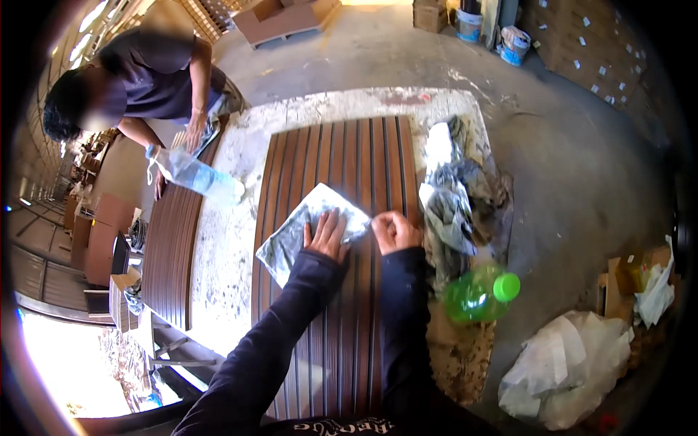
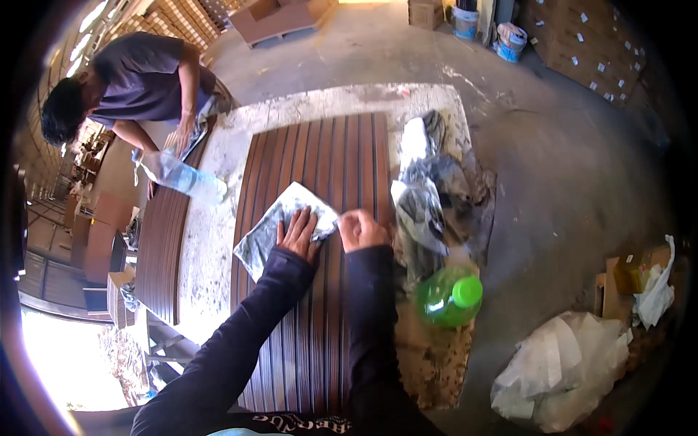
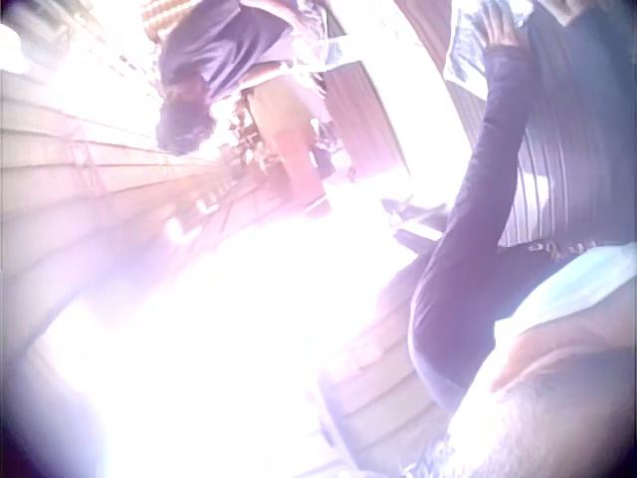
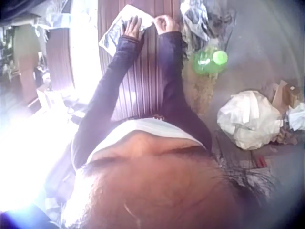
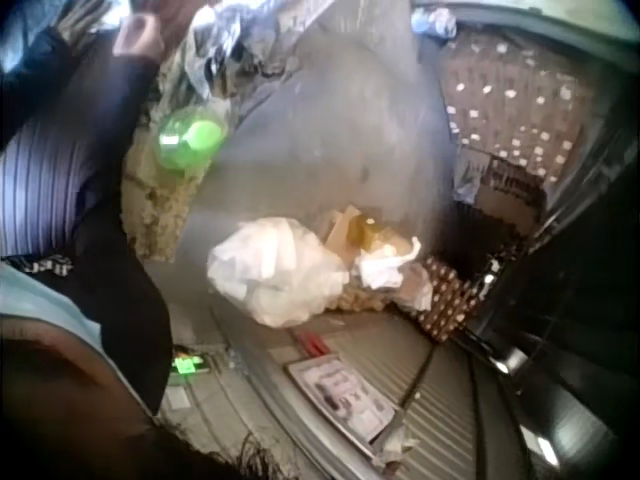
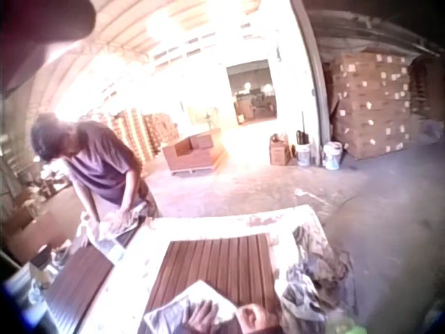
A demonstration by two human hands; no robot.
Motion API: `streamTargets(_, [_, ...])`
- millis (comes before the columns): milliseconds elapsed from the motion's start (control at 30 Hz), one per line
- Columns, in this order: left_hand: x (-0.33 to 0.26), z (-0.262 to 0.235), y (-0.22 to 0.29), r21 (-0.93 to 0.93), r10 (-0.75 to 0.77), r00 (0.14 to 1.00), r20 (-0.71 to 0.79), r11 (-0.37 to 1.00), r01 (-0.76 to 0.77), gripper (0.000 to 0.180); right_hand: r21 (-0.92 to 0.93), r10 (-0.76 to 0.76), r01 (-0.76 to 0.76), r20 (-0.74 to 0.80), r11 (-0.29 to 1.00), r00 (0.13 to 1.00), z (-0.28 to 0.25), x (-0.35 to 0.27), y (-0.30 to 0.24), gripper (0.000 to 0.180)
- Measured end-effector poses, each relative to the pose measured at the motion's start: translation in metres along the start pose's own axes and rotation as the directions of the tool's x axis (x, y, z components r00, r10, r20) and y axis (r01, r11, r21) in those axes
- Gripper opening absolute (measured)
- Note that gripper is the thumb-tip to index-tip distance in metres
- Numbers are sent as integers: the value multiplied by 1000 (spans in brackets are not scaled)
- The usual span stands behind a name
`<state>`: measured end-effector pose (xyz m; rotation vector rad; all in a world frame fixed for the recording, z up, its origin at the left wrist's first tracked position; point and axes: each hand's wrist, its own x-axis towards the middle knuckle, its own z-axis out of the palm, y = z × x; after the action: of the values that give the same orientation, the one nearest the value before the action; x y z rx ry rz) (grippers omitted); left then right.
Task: The person wipes the surface of wood furniture panels with a cloth, applying liquid from a green bottle.
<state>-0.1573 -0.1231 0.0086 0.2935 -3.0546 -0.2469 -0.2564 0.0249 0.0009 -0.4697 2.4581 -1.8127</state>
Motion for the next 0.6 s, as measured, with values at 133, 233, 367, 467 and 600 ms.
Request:
streamTargets(133, [101,9,-27,15,-38,998,-46,999,39,55,86,-10,14,-42,996,999,-1,-3,-10,19])
streamTargets(233, [169,16,-43,8,-30,993,-112,999,31,61,22,-20,22,-53,1000,998,-4,-7,-18,13])
streamTargets(367, [242,20,-64,-17,-80,971,-224,997,78,59,25,36,-36,3,999,999,-10,-6,-15,15])
streamTargets(467, [254,37,-93,-34,-94,965,-243,995,89,55,17,79,-80,55,997,995,-8,-5,-18,22])
streamTargets(600, [210,46,-84,27,125,972,-201,992,-122,64,17,71,-72,51,997,996,-17,0,-17,20])
